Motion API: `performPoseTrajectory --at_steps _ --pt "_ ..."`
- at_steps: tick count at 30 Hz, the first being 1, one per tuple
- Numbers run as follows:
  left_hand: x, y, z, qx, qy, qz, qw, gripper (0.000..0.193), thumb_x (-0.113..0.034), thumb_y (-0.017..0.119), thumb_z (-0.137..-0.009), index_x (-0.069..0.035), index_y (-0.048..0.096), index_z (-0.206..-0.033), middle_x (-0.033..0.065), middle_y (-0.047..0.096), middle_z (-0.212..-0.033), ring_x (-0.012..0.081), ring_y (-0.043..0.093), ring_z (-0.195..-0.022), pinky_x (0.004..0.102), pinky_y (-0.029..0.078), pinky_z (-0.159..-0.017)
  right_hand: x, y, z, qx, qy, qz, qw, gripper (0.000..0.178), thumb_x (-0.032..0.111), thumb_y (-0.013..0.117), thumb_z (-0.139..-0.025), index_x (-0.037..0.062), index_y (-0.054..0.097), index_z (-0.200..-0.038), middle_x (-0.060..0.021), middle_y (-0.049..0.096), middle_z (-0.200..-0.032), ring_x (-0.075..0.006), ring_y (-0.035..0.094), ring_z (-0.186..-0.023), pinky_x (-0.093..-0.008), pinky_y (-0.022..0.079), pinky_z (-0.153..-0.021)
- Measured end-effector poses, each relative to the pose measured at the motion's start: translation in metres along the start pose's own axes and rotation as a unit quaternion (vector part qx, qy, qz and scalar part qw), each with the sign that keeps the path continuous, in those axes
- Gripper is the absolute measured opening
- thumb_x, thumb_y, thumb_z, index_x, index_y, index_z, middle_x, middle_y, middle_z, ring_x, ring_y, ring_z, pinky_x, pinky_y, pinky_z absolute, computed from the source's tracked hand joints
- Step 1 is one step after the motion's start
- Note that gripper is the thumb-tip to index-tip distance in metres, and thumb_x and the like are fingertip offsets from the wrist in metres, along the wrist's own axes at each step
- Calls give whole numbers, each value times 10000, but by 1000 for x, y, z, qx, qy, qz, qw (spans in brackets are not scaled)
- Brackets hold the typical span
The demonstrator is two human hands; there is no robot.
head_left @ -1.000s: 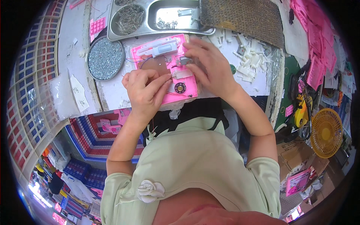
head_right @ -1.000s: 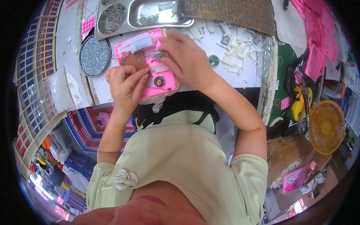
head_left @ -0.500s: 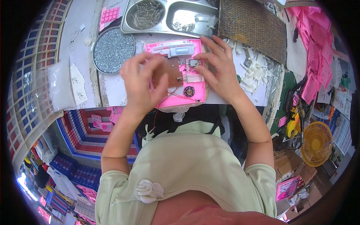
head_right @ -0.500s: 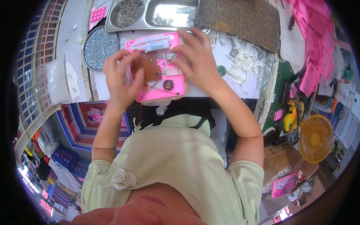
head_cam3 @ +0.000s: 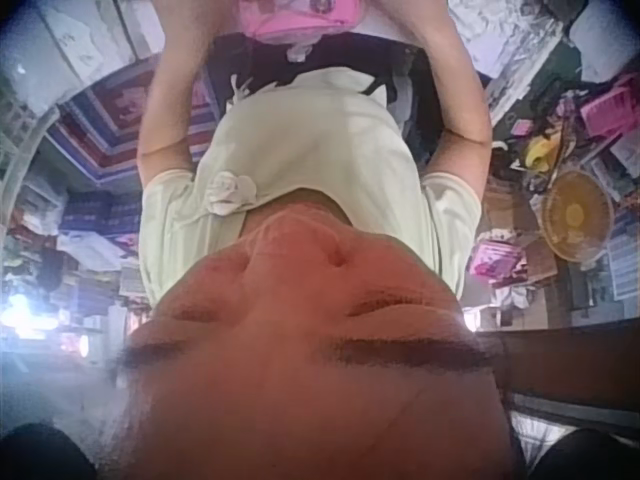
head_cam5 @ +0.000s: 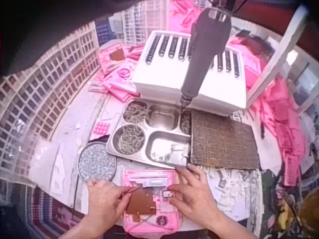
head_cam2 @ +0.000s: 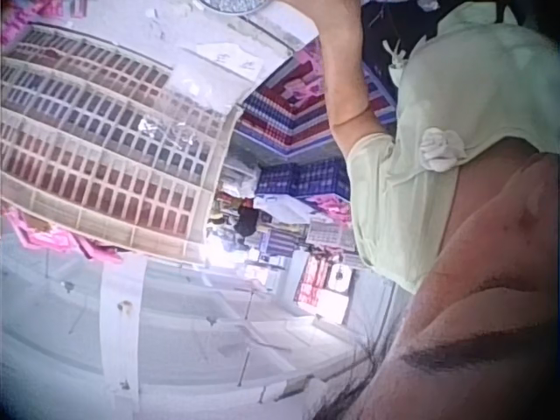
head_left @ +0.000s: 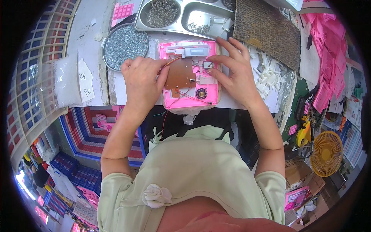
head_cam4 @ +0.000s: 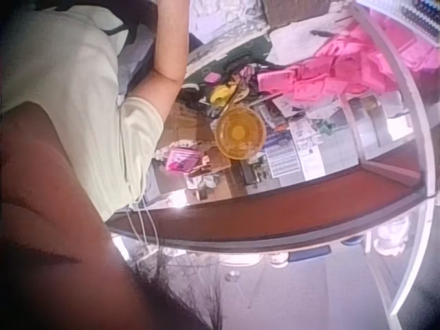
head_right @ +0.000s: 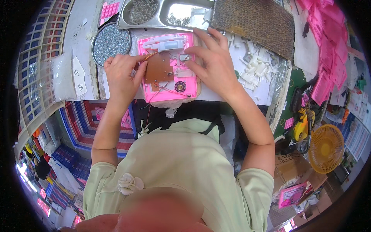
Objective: Assembling electronic components into a pink toy housing using a soldering iron and electric screwdriver.
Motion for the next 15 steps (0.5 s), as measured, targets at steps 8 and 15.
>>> performPoseTrajectory --at_steps 8,15 --pt "-13 -1 6 -55 44 36 997 167 -129 780 -769 -163 709 -917 -25 632 -811 178 587 -841 406 332 -867 51 21 -32 -29 -172 8 985 244 104 807 -709 124 764 -949 -88 627 -1367 -400 463 -1335 -477 457 -1055" --pt "-10 -5 5 -51 25 60 997 242 -143 777 -751 -135 678 -971 22 636 -1054 203 595 -943 417 325 -913 52 30 -38 -22 -210 20 977 232 71 807 -633 89 735 -853 -67 675 -1295 -381 487 -1335 -479 463 -1055"
Point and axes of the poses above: each hand's wrist, its own z-axis away from the middle knuckle, its own y-axis out of the palm, x = y × z, the point moved 6 cm from there along -z, towards the middle knuckle
